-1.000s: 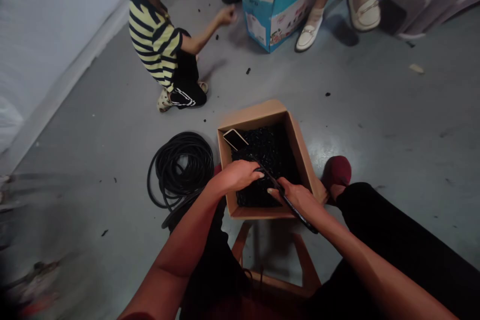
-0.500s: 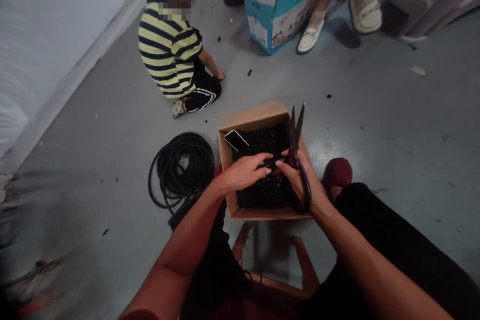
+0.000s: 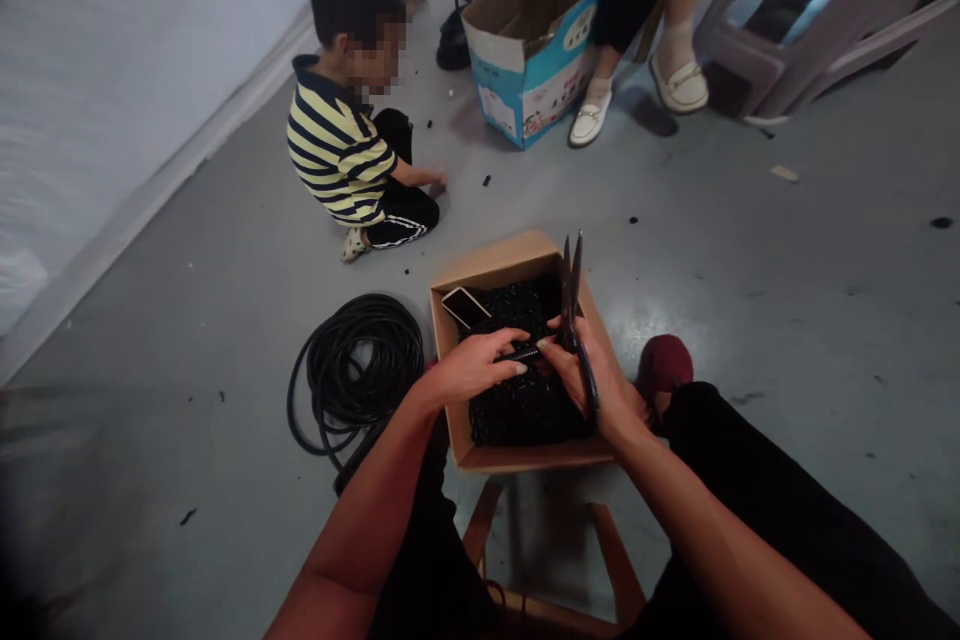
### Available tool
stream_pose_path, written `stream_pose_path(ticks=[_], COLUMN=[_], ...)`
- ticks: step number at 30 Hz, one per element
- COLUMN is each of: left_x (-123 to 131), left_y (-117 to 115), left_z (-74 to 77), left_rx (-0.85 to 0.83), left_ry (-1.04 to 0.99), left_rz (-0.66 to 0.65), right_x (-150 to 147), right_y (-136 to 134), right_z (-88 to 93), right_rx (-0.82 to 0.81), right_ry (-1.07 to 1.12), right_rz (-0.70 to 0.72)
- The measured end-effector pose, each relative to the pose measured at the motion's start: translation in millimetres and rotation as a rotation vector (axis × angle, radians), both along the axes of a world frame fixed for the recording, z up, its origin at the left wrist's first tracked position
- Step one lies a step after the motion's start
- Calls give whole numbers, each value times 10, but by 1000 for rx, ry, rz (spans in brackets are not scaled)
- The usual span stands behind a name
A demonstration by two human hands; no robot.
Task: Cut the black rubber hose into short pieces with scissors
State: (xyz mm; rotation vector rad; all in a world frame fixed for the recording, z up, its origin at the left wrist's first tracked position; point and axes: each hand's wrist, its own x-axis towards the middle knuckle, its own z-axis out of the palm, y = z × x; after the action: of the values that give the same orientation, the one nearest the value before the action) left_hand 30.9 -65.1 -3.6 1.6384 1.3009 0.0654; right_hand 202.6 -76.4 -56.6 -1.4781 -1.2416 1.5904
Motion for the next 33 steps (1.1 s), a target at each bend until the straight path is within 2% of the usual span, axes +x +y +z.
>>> stream_pose_path(ticks=[3, 12, 19, 23, 26, 29, 33], left_x=[-40, -23, -17, 17, 0, -84, -235], left_y=[9, 26, 26, 23, 41, 73, 119], left_z=[-11, -3, -11, 0, 48, 116, 137], left_rx=[18, 85, 161, 182, 184, 196, 210], left_ry=[23, 117, 98, 73, 8, -6, -38], left_rz=[-8, -59, -46, -27, 27, 160, 375], right_x=[3, -32, -3, 14, 36, 53, 36], right_y=[6, 11, 6, 2, 23, 37, -28], right_z=[-25, 40, 72, 84, 64, 38, 12], right_rx=[-77, -83, 68, 72, 36, -14, -23], right_ry=[73, 92, -43, -38, -14, 8, -67], right_rz=[-80, -110, -73, -61, -113, -144, 36])
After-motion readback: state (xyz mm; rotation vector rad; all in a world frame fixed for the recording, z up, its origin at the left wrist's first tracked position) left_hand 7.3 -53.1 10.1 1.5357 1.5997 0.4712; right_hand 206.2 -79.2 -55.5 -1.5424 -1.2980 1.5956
